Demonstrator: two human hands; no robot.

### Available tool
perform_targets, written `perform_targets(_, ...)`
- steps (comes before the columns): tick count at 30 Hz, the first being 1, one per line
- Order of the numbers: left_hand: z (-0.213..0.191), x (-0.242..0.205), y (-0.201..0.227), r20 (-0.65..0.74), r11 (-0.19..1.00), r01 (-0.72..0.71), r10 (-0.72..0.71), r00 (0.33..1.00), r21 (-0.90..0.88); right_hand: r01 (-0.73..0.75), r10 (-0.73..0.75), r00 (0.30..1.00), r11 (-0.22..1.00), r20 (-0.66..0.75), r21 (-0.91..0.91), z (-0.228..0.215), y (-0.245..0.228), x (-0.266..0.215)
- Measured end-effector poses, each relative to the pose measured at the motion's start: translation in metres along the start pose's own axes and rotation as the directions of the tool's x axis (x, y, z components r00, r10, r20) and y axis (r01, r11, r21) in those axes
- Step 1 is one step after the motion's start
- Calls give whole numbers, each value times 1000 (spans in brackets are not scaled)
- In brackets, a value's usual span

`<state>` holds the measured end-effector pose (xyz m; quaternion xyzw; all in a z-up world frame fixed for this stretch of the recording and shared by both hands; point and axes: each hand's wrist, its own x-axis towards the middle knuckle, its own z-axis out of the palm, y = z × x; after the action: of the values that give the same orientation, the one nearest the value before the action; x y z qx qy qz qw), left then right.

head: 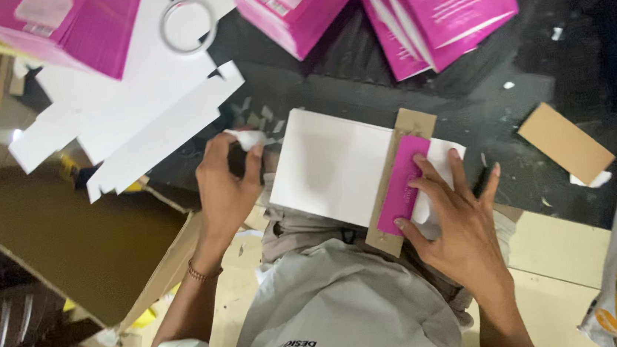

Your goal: The person repeatedly applies glue to the edge of a white paper sheet and presses a pink packet onto it using a cardboard guide. They handle multiple pink packets and white sheets, stacking the finished units on the table.

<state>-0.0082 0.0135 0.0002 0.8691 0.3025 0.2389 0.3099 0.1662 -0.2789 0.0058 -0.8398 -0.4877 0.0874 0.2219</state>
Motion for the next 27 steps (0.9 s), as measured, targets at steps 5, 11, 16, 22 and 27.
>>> perform_targets(5,-14,-15,15,-96,998,-42,37,995,-43,-6,6,1000,999,6,44,2,-5,-2)
perform_targets(11,-22,-61,8,-51,997,29,-25,998,73,20,-21,1000,1000,22,20,6,-10,-2)
perform_targets(16,-24,-75,16,266,857,408,-493,829,316,90,-91,996,996,17,24,6,-19,0)
perform_targets(22,-29,-70,46,285,907,420,-392,875,-43,76,-76,997,997,17,4,6,-21,-1)
perform_targets(27,-16,-74,56,213,993,-14,39,976,-120,59,-59,998,998,5,-3,2,-26,1)
